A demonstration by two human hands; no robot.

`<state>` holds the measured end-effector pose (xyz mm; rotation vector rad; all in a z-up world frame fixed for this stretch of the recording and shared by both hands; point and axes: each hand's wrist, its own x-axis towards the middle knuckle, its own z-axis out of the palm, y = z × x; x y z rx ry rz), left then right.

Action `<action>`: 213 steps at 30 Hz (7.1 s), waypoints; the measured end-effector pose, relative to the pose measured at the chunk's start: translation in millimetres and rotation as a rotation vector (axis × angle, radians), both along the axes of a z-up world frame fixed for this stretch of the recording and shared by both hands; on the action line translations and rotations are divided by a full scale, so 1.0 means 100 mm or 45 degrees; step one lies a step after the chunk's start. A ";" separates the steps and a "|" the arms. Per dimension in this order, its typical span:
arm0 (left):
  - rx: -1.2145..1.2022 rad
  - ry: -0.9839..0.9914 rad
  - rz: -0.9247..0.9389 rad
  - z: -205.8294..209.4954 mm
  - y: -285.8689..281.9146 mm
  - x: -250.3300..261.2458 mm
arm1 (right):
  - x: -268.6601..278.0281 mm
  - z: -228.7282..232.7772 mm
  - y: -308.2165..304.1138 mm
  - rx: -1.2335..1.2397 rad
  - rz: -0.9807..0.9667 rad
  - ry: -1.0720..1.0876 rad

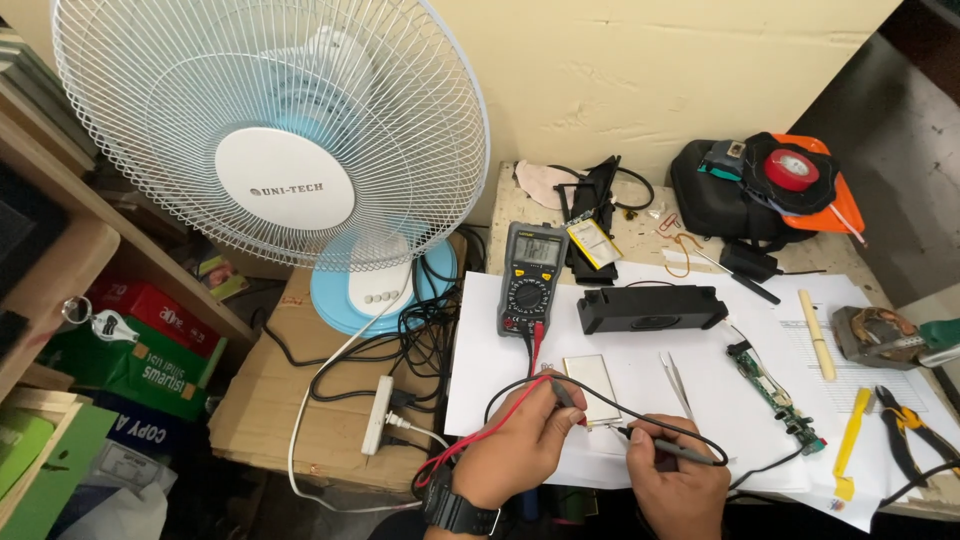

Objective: The person uses a multimeter to test a small rectangular electronic component on a cluttered workbench. They then pick up a black rectangular device, examine it, and use a yellow tool to manipulate a small part of it.

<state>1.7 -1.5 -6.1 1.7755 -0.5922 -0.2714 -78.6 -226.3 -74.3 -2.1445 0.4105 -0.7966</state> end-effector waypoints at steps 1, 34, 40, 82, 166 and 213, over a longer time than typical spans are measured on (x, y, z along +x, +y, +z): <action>0.001 0.000 -0.001 0.00 0.00 0.00 | 0.00 0.02 0.00 0.001 -0.001 0.000; 0.016 -0.061 0.012 -0.02 0.00 0.01 | -0.01 0.14 0.03 -0.009 0.030 0.033; -0.003 -0.035 0.003 -0.05 -0.01 0.02 | -0.03 0.26 0.06 0.007 0.036 0.125; -1.525 0.581 0.145 -0.46 0.08 0.27 | 0.75 1.61 0.67 -0.612 0.324 1.072; -0.304 -0.130 0.221 -0.18 -0.30 -0.05 | -0.12 0.49 -0.03 0.235 0.143 -0.091; -0.274 -0.155 0.223 -0.08 -0.27 -0.06 | -0.11 0.48 -0.04 0.200 0.207 -0.126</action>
